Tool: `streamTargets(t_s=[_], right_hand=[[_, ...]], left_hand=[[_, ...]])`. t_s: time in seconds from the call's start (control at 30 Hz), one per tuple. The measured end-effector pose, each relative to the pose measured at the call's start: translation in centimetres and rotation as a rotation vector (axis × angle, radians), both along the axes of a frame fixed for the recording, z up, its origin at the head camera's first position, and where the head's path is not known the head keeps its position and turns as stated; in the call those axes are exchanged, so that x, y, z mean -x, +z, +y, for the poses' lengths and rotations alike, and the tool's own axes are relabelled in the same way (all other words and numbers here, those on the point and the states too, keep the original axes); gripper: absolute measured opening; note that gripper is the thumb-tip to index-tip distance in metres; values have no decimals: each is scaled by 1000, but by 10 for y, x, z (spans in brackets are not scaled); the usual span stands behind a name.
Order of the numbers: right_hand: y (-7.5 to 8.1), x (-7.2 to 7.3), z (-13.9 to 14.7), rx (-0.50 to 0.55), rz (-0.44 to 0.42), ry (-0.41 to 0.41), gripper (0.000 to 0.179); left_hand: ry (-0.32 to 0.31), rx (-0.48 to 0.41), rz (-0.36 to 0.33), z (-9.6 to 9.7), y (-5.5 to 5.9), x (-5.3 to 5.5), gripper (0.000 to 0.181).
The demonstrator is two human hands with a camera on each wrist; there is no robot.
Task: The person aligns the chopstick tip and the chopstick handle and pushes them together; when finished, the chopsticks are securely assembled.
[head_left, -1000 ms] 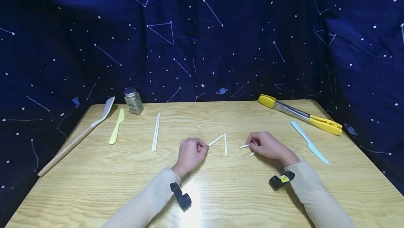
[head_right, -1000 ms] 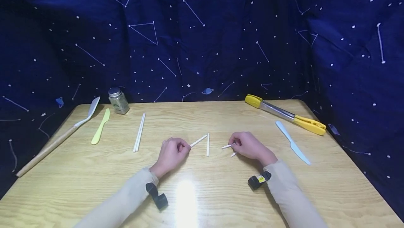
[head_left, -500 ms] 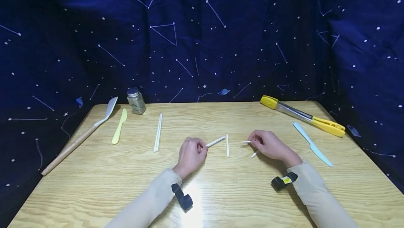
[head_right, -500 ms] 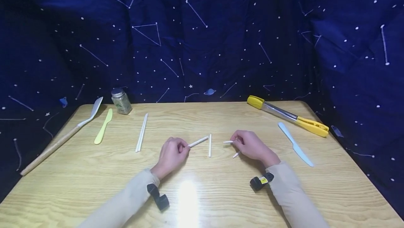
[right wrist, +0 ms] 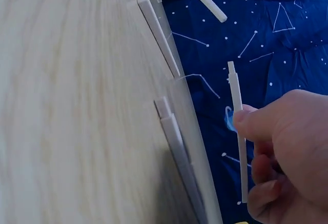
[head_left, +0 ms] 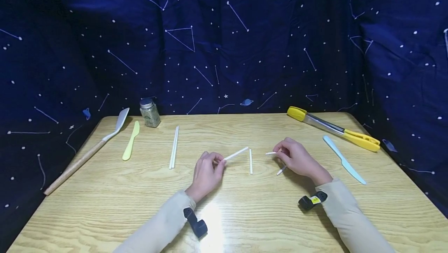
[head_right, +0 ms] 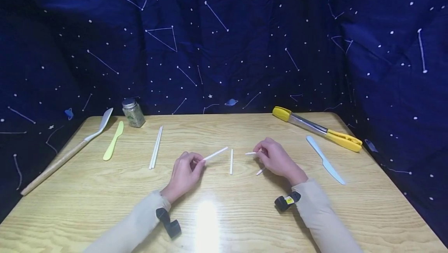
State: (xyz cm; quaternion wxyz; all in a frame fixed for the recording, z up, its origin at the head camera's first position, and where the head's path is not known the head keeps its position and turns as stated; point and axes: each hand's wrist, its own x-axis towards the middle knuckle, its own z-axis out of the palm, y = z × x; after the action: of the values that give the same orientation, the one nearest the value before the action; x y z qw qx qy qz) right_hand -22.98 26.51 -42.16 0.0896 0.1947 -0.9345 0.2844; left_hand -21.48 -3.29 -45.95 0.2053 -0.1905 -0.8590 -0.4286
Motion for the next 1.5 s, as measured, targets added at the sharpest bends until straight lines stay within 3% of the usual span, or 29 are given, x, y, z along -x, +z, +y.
streamTargets(t_s=[0.23,0.5,0.8,1.0,1.5], right_hand=[[5,-2,-4,-29,103,12,8],[13,-7,-16,20,-7,19,9],[16,-11,-26,99,50,93,9],[18,-13,-31,120,28,136,8],[17,-15,-30,108,12,140,9]], left_hand=[[-31,-14,57,1,0,1,8],[-48,-28,70,1,2,1,4],[-29,-33,136,1,2,2,9],[-27,-42,146,1,2,1,8],[-49,-54,189,2,0,2,6]])
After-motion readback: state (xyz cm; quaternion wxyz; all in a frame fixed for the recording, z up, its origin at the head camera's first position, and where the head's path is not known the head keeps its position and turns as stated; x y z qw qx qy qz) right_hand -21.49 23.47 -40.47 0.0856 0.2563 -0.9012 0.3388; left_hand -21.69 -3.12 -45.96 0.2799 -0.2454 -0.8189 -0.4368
